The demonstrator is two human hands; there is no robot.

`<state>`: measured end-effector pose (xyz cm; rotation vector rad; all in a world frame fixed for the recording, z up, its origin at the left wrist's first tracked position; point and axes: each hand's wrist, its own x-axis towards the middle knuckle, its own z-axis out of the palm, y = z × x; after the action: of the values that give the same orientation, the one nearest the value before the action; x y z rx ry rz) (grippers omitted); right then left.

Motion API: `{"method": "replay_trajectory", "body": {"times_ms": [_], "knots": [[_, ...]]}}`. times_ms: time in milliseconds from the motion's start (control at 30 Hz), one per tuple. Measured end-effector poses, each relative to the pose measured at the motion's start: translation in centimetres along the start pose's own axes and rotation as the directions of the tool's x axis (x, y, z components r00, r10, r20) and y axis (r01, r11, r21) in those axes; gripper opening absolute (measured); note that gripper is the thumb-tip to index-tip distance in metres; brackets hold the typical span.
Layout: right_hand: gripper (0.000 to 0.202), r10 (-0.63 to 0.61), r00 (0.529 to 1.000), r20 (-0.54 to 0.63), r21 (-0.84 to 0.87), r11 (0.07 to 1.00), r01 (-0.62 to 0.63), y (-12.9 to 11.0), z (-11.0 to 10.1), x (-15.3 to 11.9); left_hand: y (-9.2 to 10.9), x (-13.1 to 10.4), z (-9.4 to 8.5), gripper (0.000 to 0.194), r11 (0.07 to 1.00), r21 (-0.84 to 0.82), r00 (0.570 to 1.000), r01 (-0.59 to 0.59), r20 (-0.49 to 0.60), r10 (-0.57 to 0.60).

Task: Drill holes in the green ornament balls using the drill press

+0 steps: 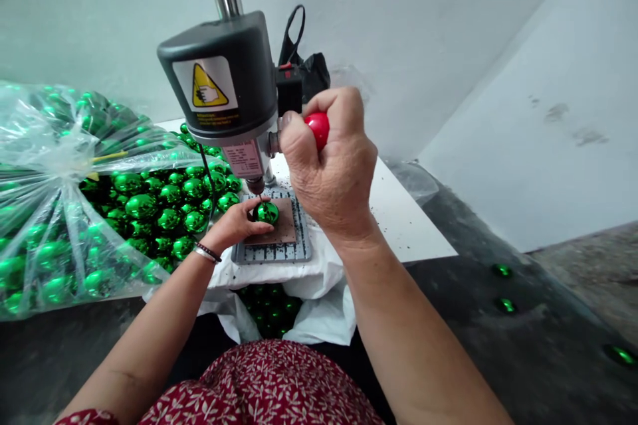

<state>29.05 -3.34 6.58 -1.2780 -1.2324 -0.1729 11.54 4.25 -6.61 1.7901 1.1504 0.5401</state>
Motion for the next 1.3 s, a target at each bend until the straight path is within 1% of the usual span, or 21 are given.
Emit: {"method": "replay_trajectory", "body": {"times_ms": [133, 333, 533, 700, 867, 1033, 1167, 1233, 1300], "knots": [[0.023, -0.014, 1.0, -0.023, -0.013, 1.0, 0.014, 0.1, 0.0, -0.6, -0.4, 0.0, 0.3, 0.078, 0.999, -0.036, 1.0, 0.01, -0.009, -0.011], [0.022, -0.025, 0.997, -0.073, -0.036, 0.999, 0.022, 0.2, 0.0, -1.0, -0.1, -0.2, 0.5, 0.077, 0.999, -0.017, 0.999, 0.039, -0.013, -0.039], [0.015, -0.109, 0.989, -0.099, -0.104, 0.99, 0.099, 0.8, 0.0, -1.6, -0.3, -0.1, 0.5, 0.074, 1.0, -0.017, 1.0, -0.017, 0.001, 0.017], [0.012, -0.127, 0.983, -0.131, -0.158, 0.982, 0.105, 1.5, 0.2, -2.9, -0.6, 0.0, 0.6, 0.072, 0.999, 0.026, 0.999, -0.037, -0.017, 0.037], [0.013, -0.165, 0.971, -0.171, -0.136, 0.98, 0.142, 2.1, 0.5, -4.0, -0.8, -0.1, 0.8, 0.067, 0.998, 0.01, 0.997, -0.07, -0.019, 0.07], [0.014, -0.125, 0.973, -0.195, -0.081, 0.991, 0.111, 2.8, 0.9, -5.3, -0.7, -0.3, 0.8, 0.067, 0.998, 0.031, 0.998, -0.047, -0.05, 0.048], [0.013, -0.168, 0.968, -0.188, -0.058, 0.985, 0.16, 3.4, 1.0, -6.5, -0.6, -0.4, 0.7, 0.063, 0.998, 0.038, 0.998, -0.052, -0.038, 0.053], [0.013, -0.173, 0.966, -0.191, -0.052, 0.985, 0.166, 3.3, 1.0, -6.1, -0.7, -0.3, 0.8, 0.062, 0.998, 0.037, 0.998, -0.053, -0.038, 0.054], [0.015, -0.154, 0.967, -0.205, -0.049, 0.988, 0.147, 2.7, 1.0, -4.6, -0.7, -0.3, 1.0, 0.062, 0.997, 0.055, 0.997, -0.052, -0.05, 0.054]]}}
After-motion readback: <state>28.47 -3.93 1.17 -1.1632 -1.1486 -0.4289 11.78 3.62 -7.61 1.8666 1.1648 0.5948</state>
